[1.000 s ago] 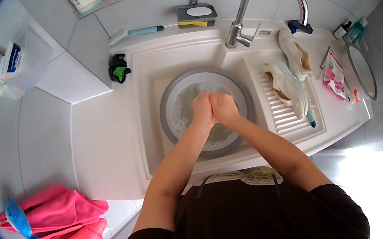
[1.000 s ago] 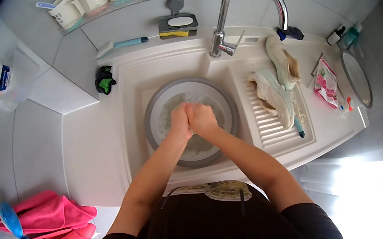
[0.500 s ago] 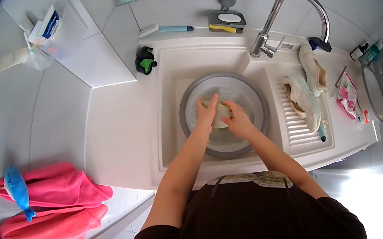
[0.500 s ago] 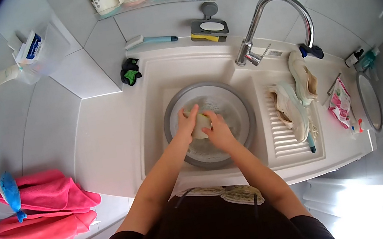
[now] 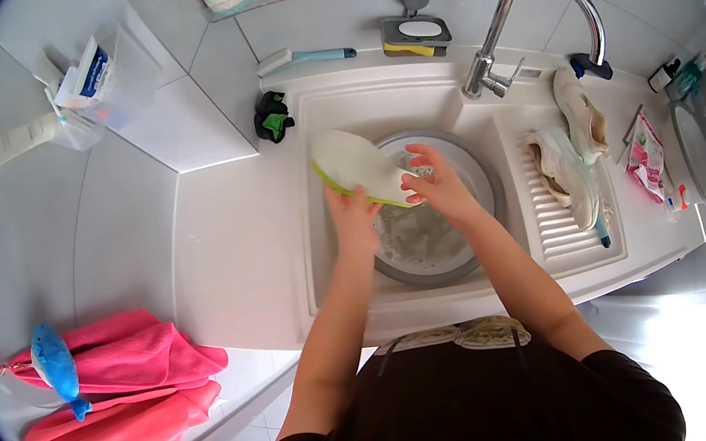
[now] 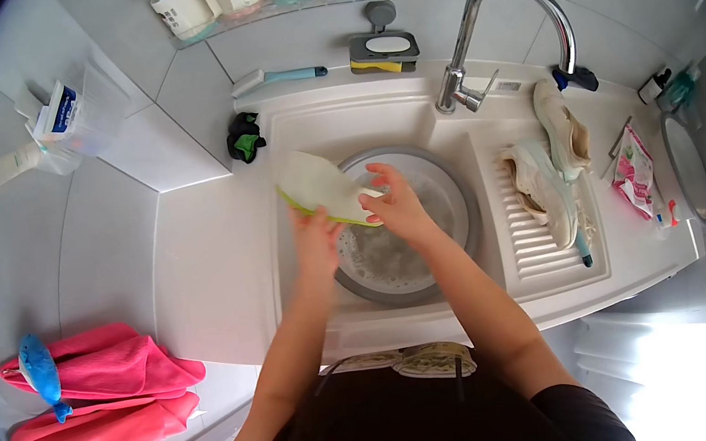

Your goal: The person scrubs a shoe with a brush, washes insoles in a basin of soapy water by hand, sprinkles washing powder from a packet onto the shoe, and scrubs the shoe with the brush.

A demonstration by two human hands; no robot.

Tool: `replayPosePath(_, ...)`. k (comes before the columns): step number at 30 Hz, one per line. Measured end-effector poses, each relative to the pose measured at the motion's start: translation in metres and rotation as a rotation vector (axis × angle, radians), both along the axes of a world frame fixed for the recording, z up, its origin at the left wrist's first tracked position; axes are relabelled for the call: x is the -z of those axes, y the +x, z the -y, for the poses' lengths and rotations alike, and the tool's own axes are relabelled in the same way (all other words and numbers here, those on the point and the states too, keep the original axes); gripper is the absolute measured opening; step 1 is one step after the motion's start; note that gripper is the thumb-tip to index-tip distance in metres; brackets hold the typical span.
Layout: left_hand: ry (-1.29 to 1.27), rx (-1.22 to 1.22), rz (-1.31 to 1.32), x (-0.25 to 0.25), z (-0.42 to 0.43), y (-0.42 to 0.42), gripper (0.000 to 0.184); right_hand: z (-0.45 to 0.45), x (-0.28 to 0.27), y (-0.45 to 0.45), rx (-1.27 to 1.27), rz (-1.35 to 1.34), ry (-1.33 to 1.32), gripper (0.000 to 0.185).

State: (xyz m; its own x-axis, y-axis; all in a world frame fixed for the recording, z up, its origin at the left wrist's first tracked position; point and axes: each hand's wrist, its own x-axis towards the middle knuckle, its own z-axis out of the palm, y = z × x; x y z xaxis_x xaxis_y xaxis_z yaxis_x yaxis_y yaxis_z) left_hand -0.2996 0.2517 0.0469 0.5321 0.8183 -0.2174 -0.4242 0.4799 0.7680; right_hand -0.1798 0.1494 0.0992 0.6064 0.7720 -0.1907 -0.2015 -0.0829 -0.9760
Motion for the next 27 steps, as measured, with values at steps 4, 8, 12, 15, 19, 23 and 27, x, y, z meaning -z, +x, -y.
replayPosePath(4,-0.223,-0.340,-0.056,-0.023,-0.054,-0.024,0.058,0.010,-0.001,0.002,-0.128,0.207,-0.039,0.030)
replayPosePath(8,-0.016,-0.422,-0.010,0.061,-0.162,-0.060,0.034,0.057,0.001,0.016,-0.180,0.375,-0.163,0.031)
replayPosePath(12,-0.032,-0.584,-0.498,0.015,-0.125,-0.060,0.063,0.115,-0.014,0.045,-0.049,0.573,-0.132,0.030)
replayPosePath(15,0.020,-0.630,-0.543,-0.001,-0.068,-0.029,0.068,0.166,-0.014,0.086,0.242,0.782,-0.179,0.028)
replayPosePath(19,0.037,-0.519,-0.558,-0.007,-0.008,0.010,0.054,0.232,0.000,0.153,0.560,1.125,-0.290,0.032)
replayPosePath(23,0.053,-0.261,-0.447,0.005,0.028,0.040,0.054,0.273,0.029,0.191,0.620,1.027,-0.490,0.040)
replayPosePath(27,0.052,-0.101,-0.495,-0.002,0.061,0.066,0.047,0.288,0.042,0.198,0.626,0.700,-0.366,0.046)
